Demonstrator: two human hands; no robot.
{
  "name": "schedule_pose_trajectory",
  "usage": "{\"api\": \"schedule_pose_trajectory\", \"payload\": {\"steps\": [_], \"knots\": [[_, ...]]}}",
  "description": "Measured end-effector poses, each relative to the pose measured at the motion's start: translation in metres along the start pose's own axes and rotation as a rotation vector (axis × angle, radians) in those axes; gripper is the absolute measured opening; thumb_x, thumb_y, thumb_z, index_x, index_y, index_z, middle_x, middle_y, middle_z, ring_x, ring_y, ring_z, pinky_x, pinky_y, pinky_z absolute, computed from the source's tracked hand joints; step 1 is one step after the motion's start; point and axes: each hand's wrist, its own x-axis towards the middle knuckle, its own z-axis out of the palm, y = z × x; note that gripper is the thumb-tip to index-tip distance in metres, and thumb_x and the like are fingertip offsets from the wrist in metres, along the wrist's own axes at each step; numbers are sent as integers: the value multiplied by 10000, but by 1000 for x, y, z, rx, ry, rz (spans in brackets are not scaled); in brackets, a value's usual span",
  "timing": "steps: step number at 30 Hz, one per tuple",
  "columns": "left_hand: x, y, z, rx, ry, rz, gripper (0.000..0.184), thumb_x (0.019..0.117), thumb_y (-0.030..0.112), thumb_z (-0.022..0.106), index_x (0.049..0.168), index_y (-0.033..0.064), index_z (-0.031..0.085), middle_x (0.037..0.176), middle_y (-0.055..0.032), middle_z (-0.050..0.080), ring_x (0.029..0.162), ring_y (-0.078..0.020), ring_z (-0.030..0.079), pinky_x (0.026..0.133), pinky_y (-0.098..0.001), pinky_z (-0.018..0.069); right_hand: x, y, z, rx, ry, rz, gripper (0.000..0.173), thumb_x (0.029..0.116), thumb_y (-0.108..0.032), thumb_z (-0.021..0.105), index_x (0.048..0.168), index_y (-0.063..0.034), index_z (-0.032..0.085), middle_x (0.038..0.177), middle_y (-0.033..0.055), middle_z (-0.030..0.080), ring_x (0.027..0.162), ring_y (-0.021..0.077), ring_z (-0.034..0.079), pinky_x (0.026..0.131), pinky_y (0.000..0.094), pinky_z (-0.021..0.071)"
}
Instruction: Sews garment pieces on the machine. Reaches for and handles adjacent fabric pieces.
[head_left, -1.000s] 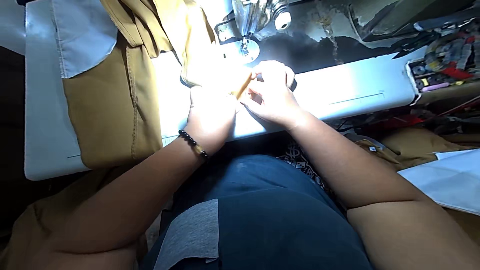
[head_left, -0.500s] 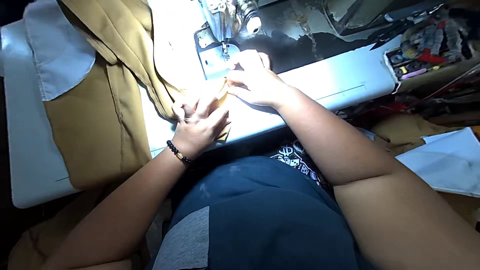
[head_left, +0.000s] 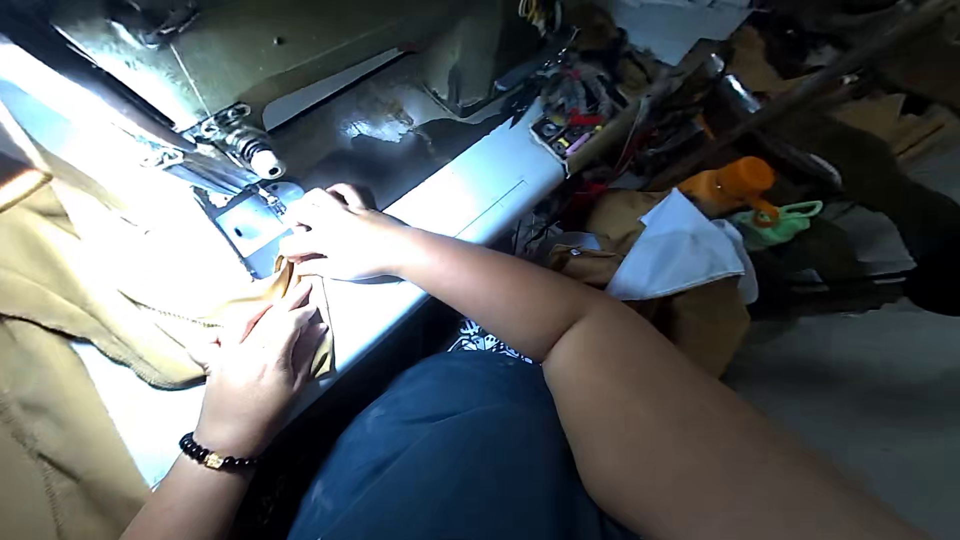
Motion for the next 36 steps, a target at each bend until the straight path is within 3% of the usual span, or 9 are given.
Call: {"api": "schedule_pose_trajectory", "payload": {"steps": [5,9,12,16,20,23,27,31,36], "knots": [[2,18,3,10,-9,-132,424,1046,382,482,1115,64,754,1348,-107,680,1177,-397,639,962,-627,449,0,12,-10,273,42,-2,281,949,-256,690,1216,-188,746,1300,104,646,1293,332,526,1025,606,399],[17,24,-2,104,-56,-186,342,1032,297,514,1127,30,705,1457,-125,595,1349,-372,545,1063,-607,428,5,32,-32,357,91,70,245,980,-72,610,1185,12,715,1233,186,690,1231,283,617,1098,399,444],[41,14,-1,85,-36,-215,352,1044,308,490,1187,46,678,1531,-96,530,1487,-320,396,1145,-581,344,9,40,-23,276,199,170,206,996,-68,586,1108,44,718,1143,227,692,1145,326,640,1043,408,473],[73,5,6,29,-11,-347,430,1051,359,460,1334,76,615,1534,-137,512,1486,-342,392,1158,-587,321,3,44,-12,151,250,95,200,971,-125,608,1084,-32,744,1134,169,711,1196,333,619,1107,446,420],[107,-9,11,-54,156,-442,464,1004,304,503,1388,53,579,1378,-154,613,1321,-309,557,1081,-518,432,2,43,-9,131,255,76,210,967,-151,613,1108,-66,744,1172,161,700,1199,326,615,1081,449,448],[121,-10,7,-136,106,-556,561,963,336,595,1449,72,500,1357,-150,633,1286,-327,580,1062,-532,451,3,41,-9,119,228,79,234,976,-159,610,1159,-82,734,1212,158,689,1208,324,611,1075,452,457],[127,-8,-4,-122,-7,-582,640,994,399,591,1495,29,444,1440,-213,543,1344,-380,516,1090,-556,405,4,39,-9,116,182,111,305,1004,-179,560,1261,-129,716,1242,151,674,1225,320,596,1073,503,446],[127,-14,1,-122,7,-553,630,992,416,564,1498,53,468,1478,-176,539,1384,-345,491,1118,-534,383,6,36,-9,45,111,153,369,1030,-239,538,1377,-215,661,1260,168,621,1217,359,554,1051,562,414],[125,-14,3,-111,9,-540,651,983,428,548,1509,58,449,1517,-176,498,1416,-349,454,1146,-561,335,6,31,-9,-35,49,195,369,1065,-269,480,1393,-280,648,1271,141,601,1241,343,534,1039,568,404]]}}
